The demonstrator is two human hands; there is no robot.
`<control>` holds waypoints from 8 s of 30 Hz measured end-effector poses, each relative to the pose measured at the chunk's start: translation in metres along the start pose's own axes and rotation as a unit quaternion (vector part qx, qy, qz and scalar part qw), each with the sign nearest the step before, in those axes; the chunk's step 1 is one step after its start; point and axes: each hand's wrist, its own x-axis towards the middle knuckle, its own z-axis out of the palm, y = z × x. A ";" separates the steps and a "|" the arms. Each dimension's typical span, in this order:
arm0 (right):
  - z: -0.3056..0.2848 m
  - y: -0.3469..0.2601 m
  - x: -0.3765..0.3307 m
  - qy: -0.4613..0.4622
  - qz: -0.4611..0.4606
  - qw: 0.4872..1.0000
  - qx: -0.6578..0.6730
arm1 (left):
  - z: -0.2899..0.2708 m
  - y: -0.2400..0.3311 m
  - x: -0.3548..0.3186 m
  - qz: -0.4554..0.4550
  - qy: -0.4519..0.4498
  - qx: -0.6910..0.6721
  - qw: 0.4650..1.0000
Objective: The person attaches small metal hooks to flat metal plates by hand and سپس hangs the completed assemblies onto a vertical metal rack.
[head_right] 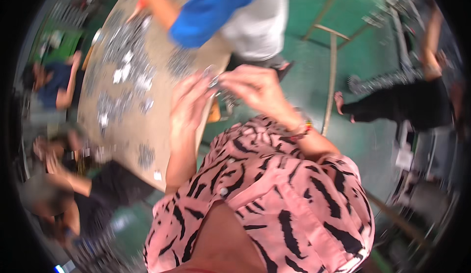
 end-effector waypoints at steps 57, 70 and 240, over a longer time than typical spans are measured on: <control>-0.433 -0.021 -0.015 0.680 -0.154 0.703 -0.140 | 0.190 0.013 0.126 0.369 -0.347 0.437 0.743; -0.368 0.072 0.038 0.617 -0.085 0.712 -0.324 | 0.119 0.022 0.103 0.432 -0.242 0.366 0.788; 0.406 0.127 0.317 -0.425 0.050 0.901 0.070 | -0.214 0.234 -0.056 0.406 0.414 0.220 0.784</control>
